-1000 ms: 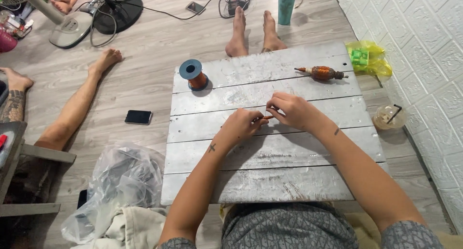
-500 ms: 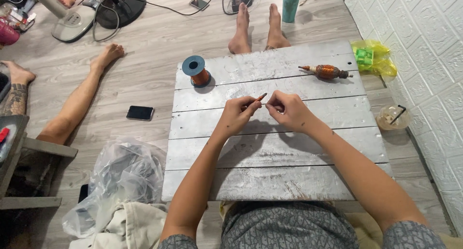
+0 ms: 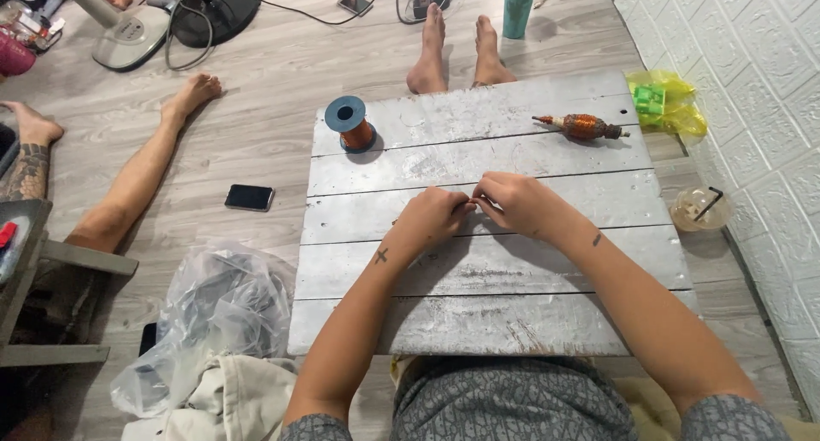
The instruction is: Winding thin copper wire around a motor armature using a small tool to guide the wire.
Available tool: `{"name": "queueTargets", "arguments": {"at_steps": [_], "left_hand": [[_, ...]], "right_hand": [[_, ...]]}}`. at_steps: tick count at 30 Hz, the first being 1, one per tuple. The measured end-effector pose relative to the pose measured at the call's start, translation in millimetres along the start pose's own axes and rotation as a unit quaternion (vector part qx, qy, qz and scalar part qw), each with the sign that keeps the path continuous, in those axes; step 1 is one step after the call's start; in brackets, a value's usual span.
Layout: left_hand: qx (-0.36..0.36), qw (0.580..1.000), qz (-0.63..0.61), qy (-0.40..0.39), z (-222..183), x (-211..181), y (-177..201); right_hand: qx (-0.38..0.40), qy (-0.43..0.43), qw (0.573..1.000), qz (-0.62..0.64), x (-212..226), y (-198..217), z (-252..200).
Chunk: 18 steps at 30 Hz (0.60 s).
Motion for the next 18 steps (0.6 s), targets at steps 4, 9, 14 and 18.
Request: {"name": "queueTargets", "arguments": {"at_steps": [4, 9, 14, 18], "left_hand": [[-0.043, 0.999, -0.017, 0.029, 5, 14, 1], [-0.133, 0.969, -0.207, 0.036, 2, 21, 6], [-0.166, 0.948, -0.272, 0.016, 7, 24, 0], [-0.168, 0.93, -0.326, -0.011, 4, 24, -4]], "right_hand": [[0.03, -0.043, 0.999, 0.009, -11, -16, -1], [0.011, -0.076, 0.997, 0.015, -10, -14, -1], [-0.006, -0.077, 0.997, 0.022, -10, -13, -2], [-0.034, -0.077, 0.991, 0.107, -6, -6, -1]]}}
Point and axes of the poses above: each hand's wrist, its own z-axis towards the middle knuckle, its own y-axis out of the back of the hand, x = y × z, the point moved 1 cm from there along z, towards the middle knuckle
